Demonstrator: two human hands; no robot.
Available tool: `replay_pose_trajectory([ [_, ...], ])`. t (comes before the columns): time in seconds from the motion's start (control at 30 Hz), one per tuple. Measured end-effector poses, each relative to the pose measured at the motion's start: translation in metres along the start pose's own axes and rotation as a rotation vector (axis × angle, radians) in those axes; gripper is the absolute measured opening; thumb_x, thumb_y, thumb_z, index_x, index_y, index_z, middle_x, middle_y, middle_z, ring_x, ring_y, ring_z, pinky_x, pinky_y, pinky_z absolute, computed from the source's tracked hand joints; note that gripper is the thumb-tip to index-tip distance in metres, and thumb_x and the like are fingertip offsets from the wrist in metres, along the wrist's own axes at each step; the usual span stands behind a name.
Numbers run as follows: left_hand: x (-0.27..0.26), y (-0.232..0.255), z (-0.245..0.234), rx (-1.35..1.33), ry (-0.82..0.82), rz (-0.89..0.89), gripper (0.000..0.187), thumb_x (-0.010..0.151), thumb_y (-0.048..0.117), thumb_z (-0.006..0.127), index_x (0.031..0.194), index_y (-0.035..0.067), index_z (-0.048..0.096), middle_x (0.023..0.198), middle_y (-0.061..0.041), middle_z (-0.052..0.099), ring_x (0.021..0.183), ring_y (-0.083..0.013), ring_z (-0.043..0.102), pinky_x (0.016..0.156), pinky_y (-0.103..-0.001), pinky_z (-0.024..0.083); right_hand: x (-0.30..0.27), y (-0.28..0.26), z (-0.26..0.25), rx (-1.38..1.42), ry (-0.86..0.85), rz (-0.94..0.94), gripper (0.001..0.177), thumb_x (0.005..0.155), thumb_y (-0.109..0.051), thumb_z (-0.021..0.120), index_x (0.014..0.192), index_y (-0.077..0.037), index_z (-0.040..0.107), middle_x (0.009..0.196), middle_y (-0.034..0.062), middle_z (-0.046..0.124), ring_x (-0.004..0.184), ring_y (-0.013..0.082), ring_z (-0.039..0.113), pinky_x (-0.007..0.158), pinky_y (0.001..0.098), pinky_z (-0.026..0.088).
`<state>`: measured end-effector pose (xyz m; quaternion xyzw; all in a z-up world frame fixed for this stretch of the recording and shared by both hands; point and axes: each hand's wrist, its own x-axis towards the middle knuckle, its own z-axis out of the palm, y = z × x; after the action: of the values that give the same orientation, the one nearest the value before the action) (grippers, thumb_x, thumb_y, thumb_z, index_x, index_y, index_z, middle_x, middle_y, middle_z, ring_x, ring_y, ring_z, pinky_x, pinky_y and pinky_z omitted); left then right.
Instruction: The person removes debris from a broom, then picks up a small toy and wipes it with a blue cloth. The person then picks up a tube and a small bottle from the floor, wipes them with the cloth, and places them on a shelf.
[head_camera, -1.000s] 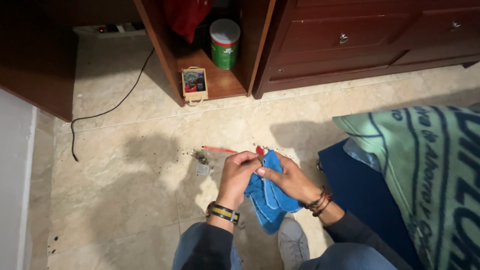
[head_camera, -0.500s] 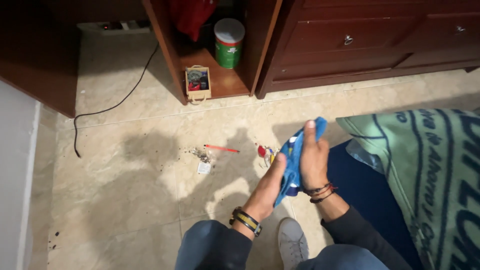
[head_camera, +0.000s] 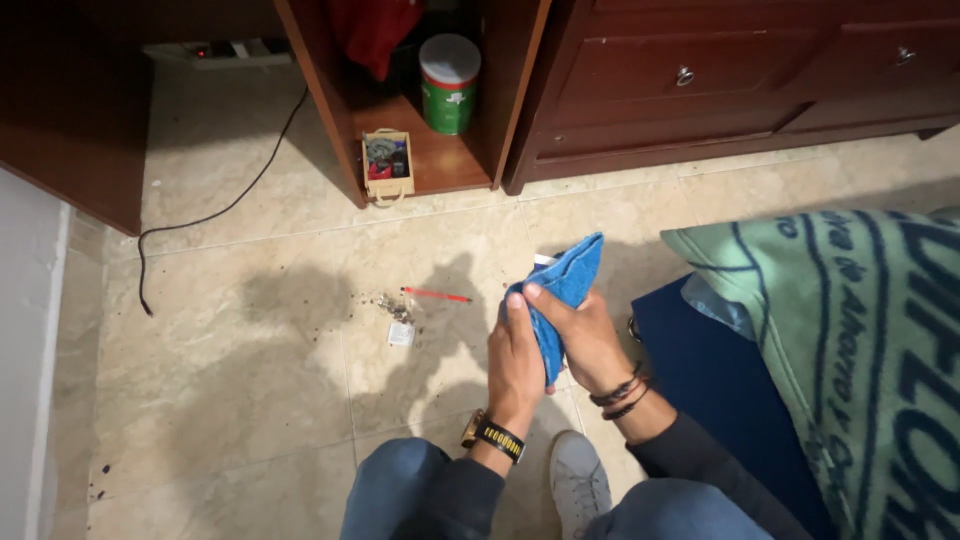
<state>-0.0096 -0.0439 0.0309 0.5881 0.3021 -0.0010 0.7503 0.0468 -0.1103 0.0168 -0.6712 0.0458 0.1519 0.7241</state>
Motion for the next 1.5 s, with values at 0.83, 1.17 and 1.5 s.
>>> replay_pose_trajectory([
  [0.83,0.025,-0.043,0.0,-0.124,0.256,0.028,0.059,0.097,0.043,0.024,0.111,0.001,0.063,0.101,-0.022,0.068,0.094,-0.0273,0.065,0.085,-0.039,0.05,-0.032,-0.02,0.016,-0.381,-0.055,-0.091,0.043,0.095,-0.037,0.051,0.062,-0.009,0.055,0.055,0.0001,0.048,0.05,0.0125,0.049,0.044,0.0251,0.044],
  [1.17,0.009,0.003,-0.008,-0.049,0.07,0.211,0.072,0.087,0.05,0.053,0.135,-0.001,0.039,0.124,-0.029,0.049,0.119,-0.0395,0.046,0.097,-0.046,0.038,-0.004,0.018,-0.024,-0.393,0.007,-0.178,0.035,0.092,-0.036,0.058,0.068,-0.011,0.054,0.055,0.0021,0.049,0.052,0.0137,0.048,0.051,0.0288,0.043],
  [1.5,0.003,0.0,-0.009,-0.361,-0.202,0.228,0.04,0.09,0.027,0.058,0.117,-0.002,0.061,0.115,-0.018,0.062,0.11,-0.0213,0.053,0.096,-0.037,0.044,-0.034,-0.034,0.017,-0.404,0.17,0.297,0.071,0.087,-0.06,0.041,0.116,0.003,0.056,0.12,0.0224,0.056,0.12,0.032,0.047,0.105,0.0436,0.032],
])
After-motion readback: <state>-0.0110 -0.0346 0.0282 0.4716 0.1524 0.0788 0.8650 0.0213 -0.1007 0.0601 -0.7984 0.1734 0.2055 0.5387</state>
